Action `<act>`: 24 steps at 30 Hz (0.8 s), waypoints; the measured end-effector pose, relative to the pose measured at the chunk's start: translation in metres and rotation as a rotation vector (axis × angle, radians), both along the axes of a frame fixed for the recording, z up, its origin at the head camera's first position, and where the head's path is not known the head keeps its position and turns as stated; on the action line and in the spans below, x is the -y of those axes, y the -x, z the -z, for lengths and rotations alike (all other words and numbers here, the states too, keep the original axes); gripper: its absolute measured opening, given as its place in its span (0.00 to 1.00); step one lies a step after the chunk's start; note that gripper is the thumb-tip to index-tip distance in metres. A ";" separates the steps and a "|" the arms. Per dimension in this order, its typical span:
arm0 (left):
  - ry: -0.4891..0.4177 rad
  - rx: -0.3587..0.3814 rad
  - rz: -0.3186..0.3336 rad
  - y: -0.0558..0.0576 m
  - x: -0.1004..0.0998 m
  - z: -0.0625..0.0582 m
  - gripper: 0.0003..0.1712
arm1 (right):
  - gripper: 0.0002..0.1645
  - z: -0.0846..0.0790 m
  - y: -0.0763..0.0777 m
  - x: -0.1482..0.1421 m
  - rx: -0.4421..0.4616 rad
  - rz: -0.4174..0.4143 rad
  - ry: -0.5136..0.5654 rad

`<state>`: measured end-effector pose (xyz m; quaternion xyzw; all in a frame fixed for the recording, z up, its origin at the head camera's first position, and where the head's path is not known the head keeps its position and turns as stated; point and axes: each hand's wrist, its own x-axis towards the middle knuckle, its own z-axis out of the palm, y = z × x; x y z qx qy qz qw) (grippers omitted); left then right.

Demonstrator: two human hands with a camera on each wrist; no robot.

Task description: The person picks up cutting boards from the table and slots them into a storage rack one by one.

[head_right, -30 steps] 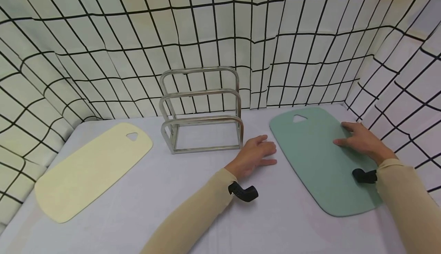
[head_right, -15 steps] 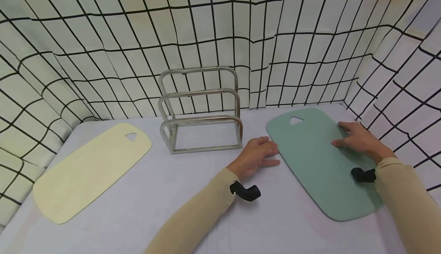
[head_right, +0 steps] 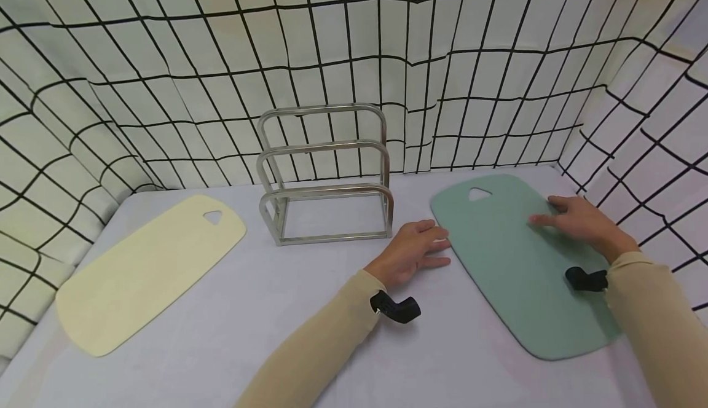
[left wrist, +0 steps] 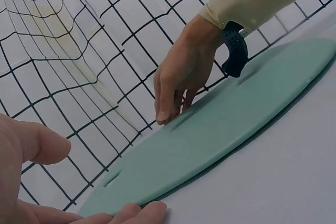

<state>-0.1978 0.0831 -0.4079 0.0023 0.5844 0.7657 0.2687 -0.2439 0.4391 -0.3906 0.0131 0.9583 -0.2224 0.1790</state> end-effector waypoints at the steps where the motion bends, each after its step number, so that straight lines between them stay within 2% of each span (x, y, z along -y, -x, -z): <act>1: 0.006 0.001 -0.007 0.000 0.000 -0.001 0.41 | 0.71 -0.001 0.000 0.000 0.002 0.001 -0.005; 11: 0.032 0.011 -0.041 -0.002 0.001 -0.003 0.42 | 0.55 -0.004 0.001 0.000 -0.072 -0.016 -0.039; 17: 0.071 0.011 -0.047 -0.004 0.000 -0.005 0.42 | 0.52 -0.004 0.001 0.003 -0.109 -0.007 -0.061; 24: 0.066 0.009 -0.045 -0.004 0.001 -0.005 0.40 | 0.53 -0.006 0.003 0.006 -0.089 -0.010 -0.039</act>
